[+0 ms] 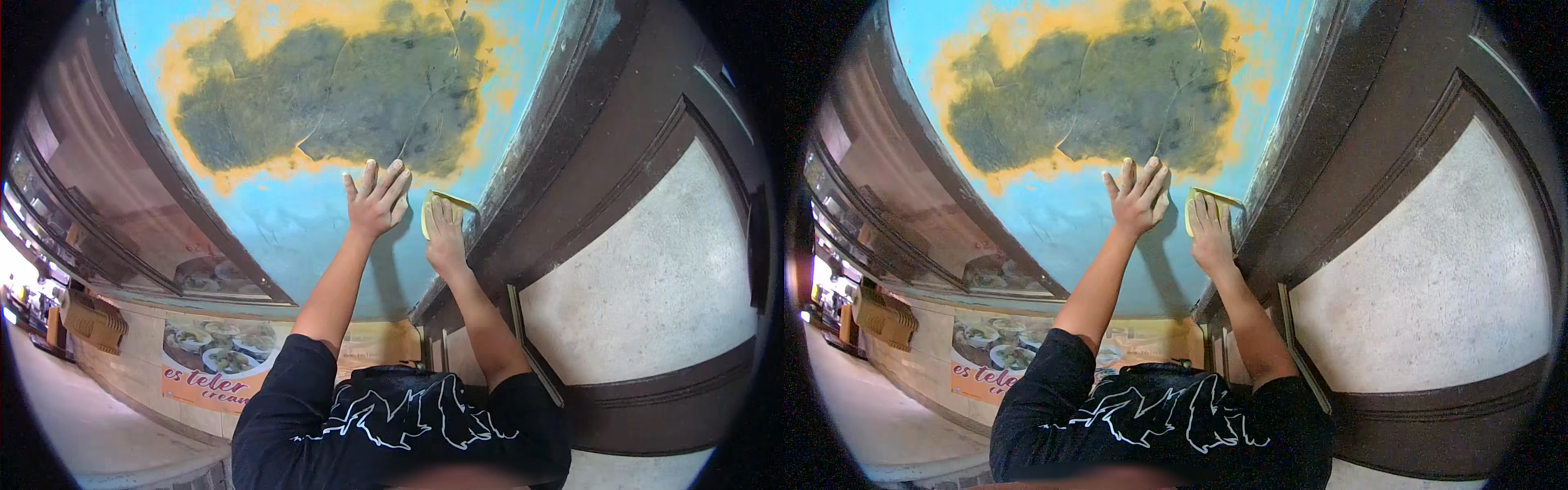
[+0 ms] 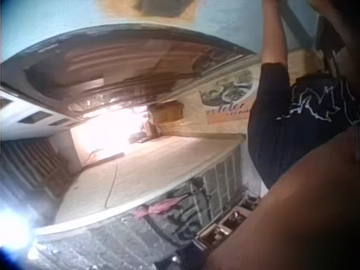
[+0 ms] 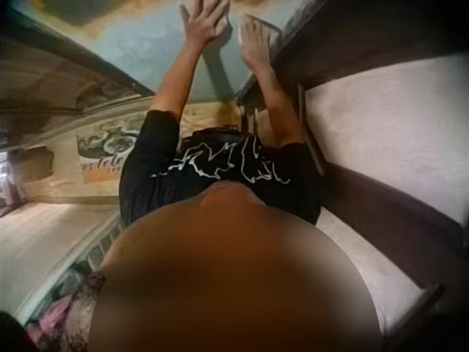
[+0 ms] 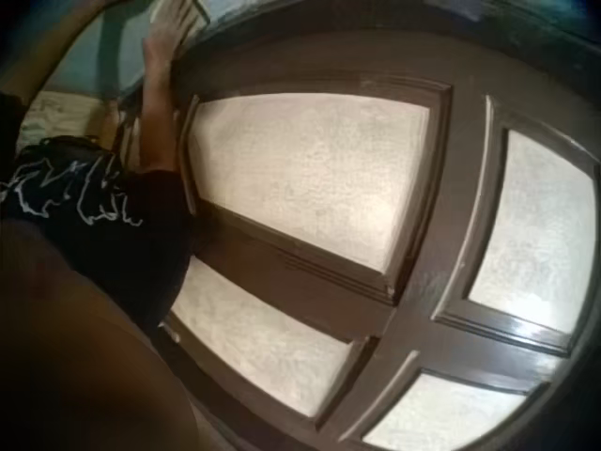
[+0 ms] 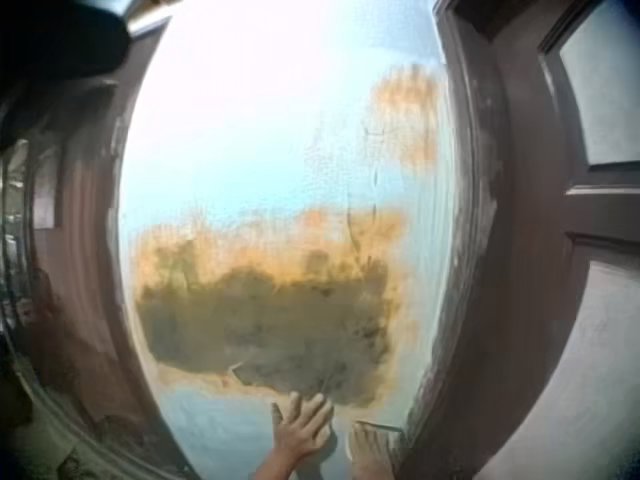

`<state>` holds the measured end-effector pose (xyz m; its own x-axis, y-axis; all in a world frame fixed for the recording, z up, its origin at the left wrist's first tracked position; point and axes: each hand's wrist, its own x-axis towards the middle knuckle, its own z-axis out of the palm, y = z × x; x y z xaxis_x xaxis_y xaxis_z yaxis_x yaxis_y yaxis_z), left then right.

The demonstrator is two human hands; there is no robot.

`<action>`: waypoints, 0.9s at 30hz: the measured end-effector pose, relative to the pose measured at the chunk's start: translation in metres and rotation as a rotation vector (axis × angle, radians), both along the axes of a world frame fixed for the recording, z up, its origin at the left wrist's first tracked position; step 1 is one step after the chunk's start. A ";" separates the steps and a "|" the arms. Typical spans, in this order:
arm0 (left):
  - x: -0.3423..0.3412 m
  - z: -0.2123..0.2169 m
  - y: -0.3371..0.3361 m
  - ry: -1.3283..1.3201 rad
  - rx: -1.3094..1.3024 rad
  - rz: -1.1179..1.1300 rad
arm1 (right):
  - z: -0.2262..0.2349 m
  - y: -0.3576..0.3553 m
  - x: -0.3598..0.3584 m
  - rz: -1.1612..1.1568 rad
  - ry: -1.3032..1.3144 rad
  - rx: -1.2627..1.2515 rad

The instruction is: Sanding a ceiling surface using a piece of sandpaper.

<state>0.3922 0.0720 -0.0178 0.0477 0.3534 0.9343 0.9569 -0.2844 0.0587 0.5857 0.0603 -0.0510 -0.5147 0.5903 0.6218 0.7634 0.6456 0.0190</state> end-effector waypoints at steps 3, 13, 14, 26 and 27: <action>0.001 -0.007 0.014 0.061 0.064 0.081 | 0.017 0.011 0.000 0.032 0.094 0.053; 0.002 -0.011 0.028 0.057 0.095 0.085 | 0.009 0.026 0.010 0.055 0.014 0.064; 0.001 -0.013 0.028 0.050 0.098 0.085 | 0.013 0.026 0.011 0.066 0.059 0.083; 0.003 -0.011 0.029 0.068 0.109 0.055 | -0.003 0.028 0.027 -0.019 0.044 0.018; 0.002 -0.013 0.029 0.068 0.105 0.054 | 0.000 0.024 0.025 -0.018 0.033 -0.008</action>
